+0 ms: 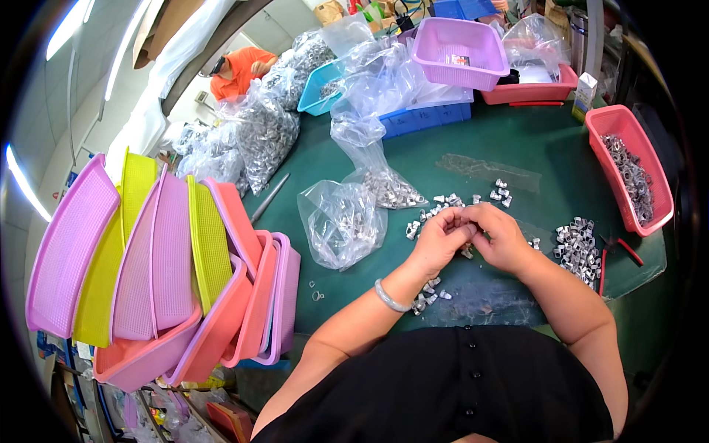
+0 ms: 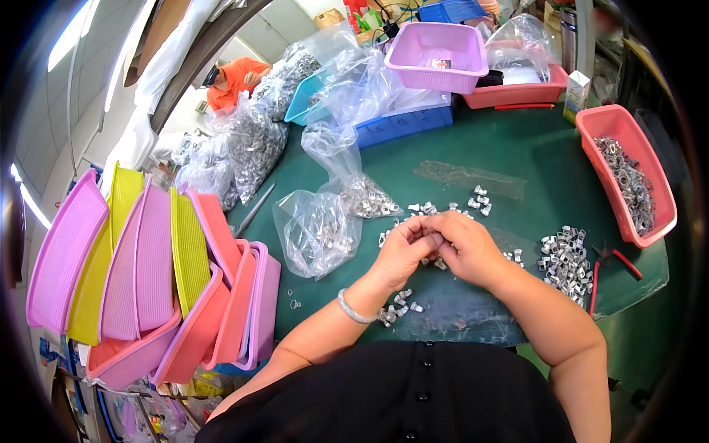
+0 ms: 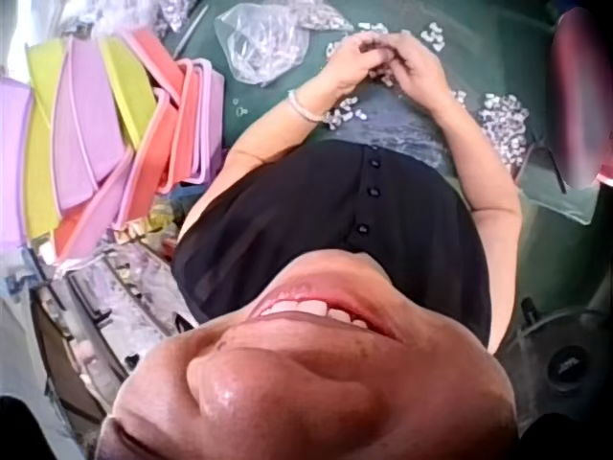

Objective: The person repeatedly picks up small silver metal components and a small ring from a green work surface, then joins them by hand. The person places the assembled units back on the table and continues the process with additional parts from nearby plastic bags and trays.

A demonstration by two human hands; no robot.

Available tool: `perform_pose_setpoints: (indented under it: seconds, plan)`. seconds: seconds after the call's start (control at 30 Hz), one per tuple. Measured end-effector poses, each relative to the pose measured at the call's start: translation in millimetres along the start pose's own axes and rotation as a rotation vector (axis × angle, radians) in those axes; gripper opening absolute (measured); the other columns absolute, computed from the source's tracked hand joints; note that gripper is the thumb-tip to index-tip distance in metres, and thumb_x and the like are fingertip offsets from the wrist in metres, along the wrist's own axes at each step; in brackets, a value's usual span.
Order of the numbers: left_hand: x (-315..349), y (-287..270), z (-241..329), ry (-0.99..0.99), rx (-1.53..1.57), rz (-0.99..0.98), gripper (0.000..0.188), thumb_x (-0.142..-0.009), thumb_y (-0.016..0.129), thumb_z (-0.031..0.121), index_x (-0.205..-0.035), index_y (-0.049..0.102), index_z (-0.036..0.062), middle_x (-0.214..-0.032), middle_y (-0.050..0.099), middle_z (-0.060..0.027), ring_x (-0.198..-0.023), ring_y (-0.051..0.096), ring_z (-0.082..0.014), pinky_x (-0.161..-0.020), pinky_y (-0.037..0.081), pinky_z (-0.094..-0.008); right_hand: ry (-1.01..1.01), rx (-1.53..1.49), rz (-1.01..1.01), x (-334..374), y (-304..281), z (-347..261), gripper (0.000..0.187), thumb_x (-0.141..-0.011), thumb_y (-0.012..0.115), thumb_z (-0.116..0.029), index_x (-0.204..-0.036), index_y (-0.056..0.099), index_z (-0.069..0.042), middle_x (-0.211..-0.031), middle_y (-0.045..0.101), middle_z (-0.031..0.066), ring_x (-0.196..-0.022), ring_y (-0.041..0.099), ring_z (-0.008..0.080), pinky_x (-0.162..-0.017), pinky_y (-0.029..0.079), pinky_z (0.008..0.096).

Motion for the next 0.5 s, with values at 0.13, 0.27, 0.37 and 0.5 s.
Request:
perform_pose_setpoints:
  seconds: [0.13,0.27,0.37,0.5]
  plan:
    - [1,3,-1,0.008,-0.043,0.078,0.014,-0.088,0.057,0.012,-0.099,0.058,0.003,-0.083,0.059,-0.0005,-0.069,0.054,-0.0076,-0.063,0.045,-0.0211,-0.03,0.026,0.012,1,3,4,0.039,-0.068,0.06,0.004,-0.106,0.055,-0.006,-0.091,0.059,0.0117,-0.081,0.058,0.0311,-0.069,0.048,0.0361]
    - [3,1,1,-0.032,-0.042,0.091,0.013,-0.089,0.057,0.015,-0.096,0.06,0.0039,-0.083,0.06,-0.0003,-0.068,0.054,-0.0068,-0.061,0.044,-0.0205,-0.039,0.037,-0.002,-2,3,3,0.039,-0.069,0.061,0.004,-0.106,0.055,-0.006,-0.091,0.059,0.0114,-0.08,0.058,0.0308,-0.066,0.049,0.0354]
    - [5,-1,4,-0.07,-0.006,0.088,0.014,-0.089,0.056,0.017,-0.092,0.059,0.0037,-0.08,0.06,-0.0006,-0.066,0.054,-0.0068,-0.059,0.044,-0.0203,0.033,-0.048,-0.012,-2,4,2,0.038,-0.07,0.061,0.004,-0.106,0.054,-0.006,-0.09,0.059,0.0111,-0.078,0.058,0.0294,-0.063,0.049,0.0343]
    - [0,-8,2,-0.12,0.023,0.08,0.015,-0.09,0.055,0.019,-0.091,0.06,0.0052,-0.075,0.06,-0.0016,-0.064,0.055,-0.0085,-0.058,0.044,-0.021,0.053,-0.081,0.005,-3,2,6,0.04,-0.072,0.062,0.003,-0.11,0.055,-0.005,-0.088,0.058,0.0087,-0.072,0.058,0.0213,-0.061,0.048,0.0297]
Point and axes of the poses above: each hand's wrist, its own x-axis away from the middle knuckle, its own y-axis out of the palm, z = x × y, the point moved 3 cm from there along -x, towards the middle knuckle
